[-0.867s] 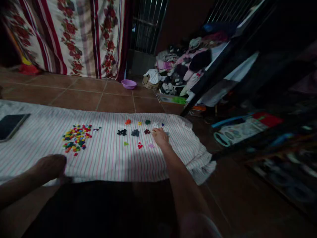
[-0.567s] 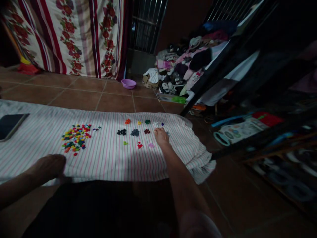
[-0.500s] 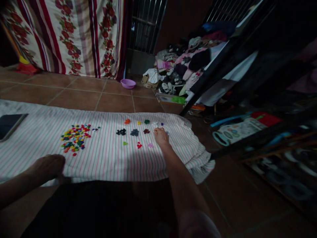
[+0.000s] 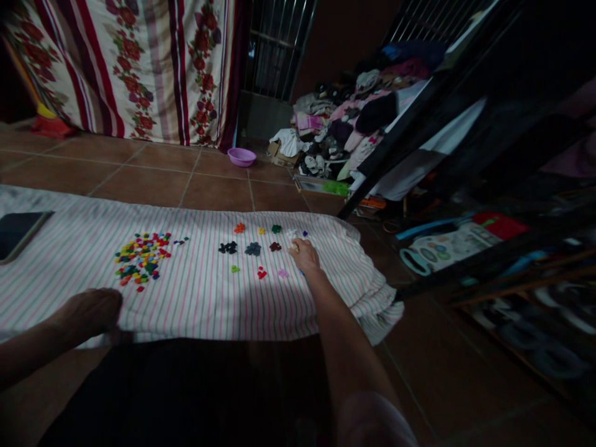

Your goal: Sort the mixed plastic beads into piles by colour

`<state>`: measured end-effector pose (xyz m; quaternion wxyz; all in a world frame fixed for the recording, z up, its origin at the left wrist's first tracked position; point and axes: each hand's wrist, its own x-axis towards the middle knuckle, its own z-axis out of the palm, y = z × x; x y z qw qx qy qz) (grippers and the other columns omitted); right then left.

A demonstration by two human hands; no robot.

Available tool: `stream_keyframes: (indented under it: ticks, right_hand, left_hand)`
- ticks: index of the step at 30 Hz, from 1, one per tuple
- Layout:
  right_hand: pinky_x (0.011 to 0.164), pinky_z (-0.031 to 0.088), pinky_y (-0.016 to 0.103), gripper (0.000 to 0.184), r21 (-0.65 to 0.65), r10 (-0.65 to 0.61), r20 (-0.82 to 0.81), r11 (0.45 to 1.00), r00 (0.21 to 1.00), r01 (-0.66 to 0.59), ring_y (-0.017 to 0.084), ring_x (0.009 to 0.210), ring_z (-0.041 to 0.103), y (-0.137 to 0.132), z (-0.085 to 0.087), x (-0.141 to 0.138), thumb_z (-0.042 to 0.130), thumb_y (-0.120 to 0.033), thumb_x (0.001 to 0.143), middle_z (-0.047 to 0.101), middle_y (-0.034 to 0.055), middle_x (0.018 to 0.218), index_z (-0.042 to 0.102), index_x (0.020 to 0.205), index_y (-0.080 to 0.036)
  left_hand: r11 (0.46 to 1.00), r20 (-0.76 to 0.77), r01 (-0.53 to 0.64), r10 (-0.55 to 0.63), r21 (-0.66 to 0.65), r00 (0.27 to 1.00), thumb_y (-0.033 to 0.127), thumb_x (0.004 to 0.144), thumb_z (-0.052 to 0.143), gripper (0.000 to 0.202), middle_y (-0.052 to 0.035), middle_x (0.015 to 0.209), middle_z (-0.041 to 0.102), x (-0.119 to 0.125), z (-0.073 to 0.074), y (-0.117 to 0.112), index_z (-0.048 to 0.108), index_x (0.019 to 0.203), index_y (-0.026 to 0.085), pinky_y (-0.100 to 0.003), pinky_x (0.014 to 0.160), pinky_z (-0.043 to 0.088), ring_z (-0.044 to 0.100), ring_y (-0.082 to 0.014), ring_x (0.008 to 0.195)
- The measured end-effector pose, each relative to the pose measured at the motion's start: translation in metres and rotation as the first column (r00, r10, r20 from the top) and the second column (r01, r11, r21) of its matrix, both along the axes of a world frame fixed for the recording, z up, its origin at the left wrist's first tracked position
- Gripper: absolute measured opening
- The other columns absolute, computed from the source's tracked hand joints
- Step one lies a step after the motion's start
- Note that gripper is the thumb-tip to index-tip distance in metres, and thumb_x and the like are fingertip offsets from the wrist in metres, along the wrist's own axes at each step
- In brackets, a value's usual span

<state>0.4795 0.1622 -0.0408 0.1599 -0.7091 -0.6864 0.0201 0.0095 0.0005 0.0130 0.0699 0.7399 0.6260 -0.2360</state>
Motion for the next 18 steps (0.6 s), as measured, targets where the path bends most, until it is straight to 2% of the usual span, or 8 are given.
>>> stream_keyframes:
  ticks: [4,11,16,18]
  right_hand:
    - [0.084,0.045,0.028,0.034,0.009,0.006,-0.019,1.000,1.000,-0.006,0.019,0.092,0.059,0.002,-0.004,0.002,0.065,-0.031,0.083,0.061,0.0081,0.099,0.066,0.114,-0.017]
    - [0.089,0.046,0.028,0.041,-0.026,0.021,-0.058,0.999,0.998,-0.023,0.019,0.093,0.060,0.002,-0.005,0.007,0.065,-0.025,0.079,0.061,0.0084,0.101,0.065,0.119,-0.018]
    - [0.093,0.045,0.025,0.046,-0.059,0.024,-0.049,0.998,0.998,-0.027,0.017,0.096,0.060,0.001,-0.007,0.010,0.056,-0.012,0.078,0.059,0.0109,0.109,0.062,0.124,-0.015]
    - [0.094,0.044,0.026,0.044,-0.056,0.047,-0.040,0.997,0.998,-0.050,0.017,0.096,0.060,0.000,-0.007,0.011,0.053,-0.011,0.080,0.059,0.0111,0.110,0.063,0.123,-0.015]
  left_hand:
    - [0.997,-0.117,0.030,-0.037,-0.067,0.992,0.029,0.085,0.054,0.036,-0.0220,0.112,0.070,0.005,0.007,0.000,0.067,0.106,0.002,-0.038,0.090,0.049,0.066,-0.0322,0.107]
    - [0.995,-0.081,0.000,-0.009,-0.103,0.997,0.038,0.082,0.056,0.045,-0.0221,0.114,0.070,0.002,0.004,0.002,0.066,0.108,0.002,-0.039,0.092,0.049,0.065,-0.0328,0.109]
    - [0.992,-0.115,-0.022,0.008,-0.124,0.993,0.038,0.081,0.058,0.044,-0.0227,0.116,0.069,0.005,0.008,0.001,0.065,0.108,0.003,-0.038,0.089,0.050,0.065,-0.0327,0.110]
    - [0.995,-0.082,-0.027,0.019,-0.098,0.996,0.036,0.080,0.061,0.041,-0.0231,0.113,0.070,0.005,0.008,0.001,0.067,0.105,0.003,-0.038,0.088,0.050,0.066,-0.0332,0.108]
